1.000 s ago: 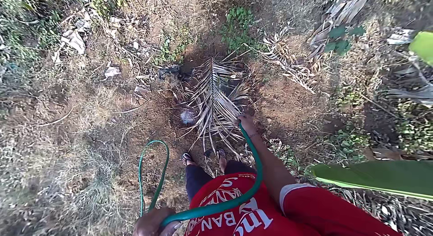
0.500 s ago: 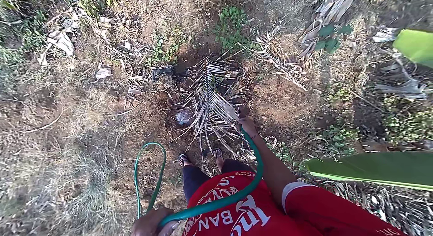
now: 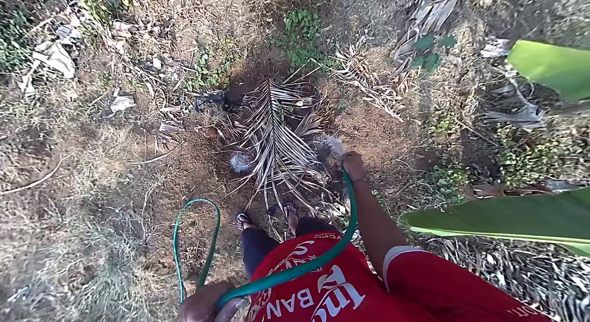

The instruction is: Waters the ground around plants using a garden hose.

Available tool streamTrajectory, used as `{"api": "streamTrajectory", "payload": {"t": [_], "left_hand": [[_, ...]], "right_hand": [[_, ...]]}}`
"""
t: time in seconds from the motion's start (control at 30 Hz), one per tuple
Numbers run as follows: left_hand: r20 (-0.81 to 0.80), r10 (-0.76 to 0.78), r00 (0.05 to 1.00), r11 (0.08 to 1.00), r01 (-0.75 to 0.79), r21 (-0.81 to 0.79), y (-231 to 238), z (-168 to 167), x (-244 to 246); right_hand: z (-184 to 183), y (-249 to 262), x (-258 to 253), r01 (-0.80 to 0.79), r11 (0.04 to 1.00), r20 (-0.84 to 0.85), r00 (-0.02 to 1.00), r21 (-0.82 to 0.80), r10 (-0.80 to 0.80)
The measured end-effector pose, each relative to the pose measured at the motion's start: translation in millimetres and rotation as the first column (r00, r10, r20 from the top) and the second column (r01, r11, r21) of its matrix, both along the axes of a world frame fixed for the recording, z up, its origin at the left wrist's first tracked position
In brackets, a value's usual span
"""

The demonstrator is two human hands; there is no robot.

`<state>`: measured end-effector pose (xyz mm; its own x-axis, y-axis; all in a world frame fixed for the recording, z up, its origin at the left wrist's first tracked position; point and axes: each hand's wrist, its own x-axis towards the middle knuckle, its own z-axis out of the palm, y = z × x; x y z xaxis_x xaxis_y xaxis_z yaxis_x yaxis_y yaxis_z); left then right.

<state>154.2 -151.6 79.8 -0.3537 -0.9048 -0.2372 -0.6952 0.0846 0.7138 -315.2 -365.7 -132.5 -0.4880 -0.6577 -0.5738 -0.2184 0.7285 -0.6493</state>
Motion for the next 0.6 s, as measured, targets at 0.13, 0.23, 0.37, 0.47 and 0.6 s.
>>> {"api": "streamTrajectory", "payload": {"t": [0.13,0.23,0.37,0.47,0.6], "left_hand": [[0.012,-0.006,1.000,1.000,0.006,-0.009,-1,-1,-4],[0.014,-0.005,1.000,1.000,0.005,-0.015,0,-1,-5],[0.010,0.001,1.000,1.000,-0.001,-0.002,0,1,-3],[0.006,0.014,1.000,1.000,-0.014,0.004,0,4,-1],[0.017,0.031,0.999,0.999,-0.031,0.017,4,9,2]], "right_hand": [[-9,-19,-10,0.068,0.988,0.029,0.998,-0.141,-0.064],[-4,-33,-9,0.070,0.981,0.075,0.996,-0.180,-0.057],[0,-51,0,0.044,0.970,0.103,0.995,-0.240,-0.020],[6,-60,12,0.010,0.956,0.118,0.993,-0.295,0.026],[8,-72,29,-0.029,0.947,0.133,0.988,-0.319,0.075]]}}
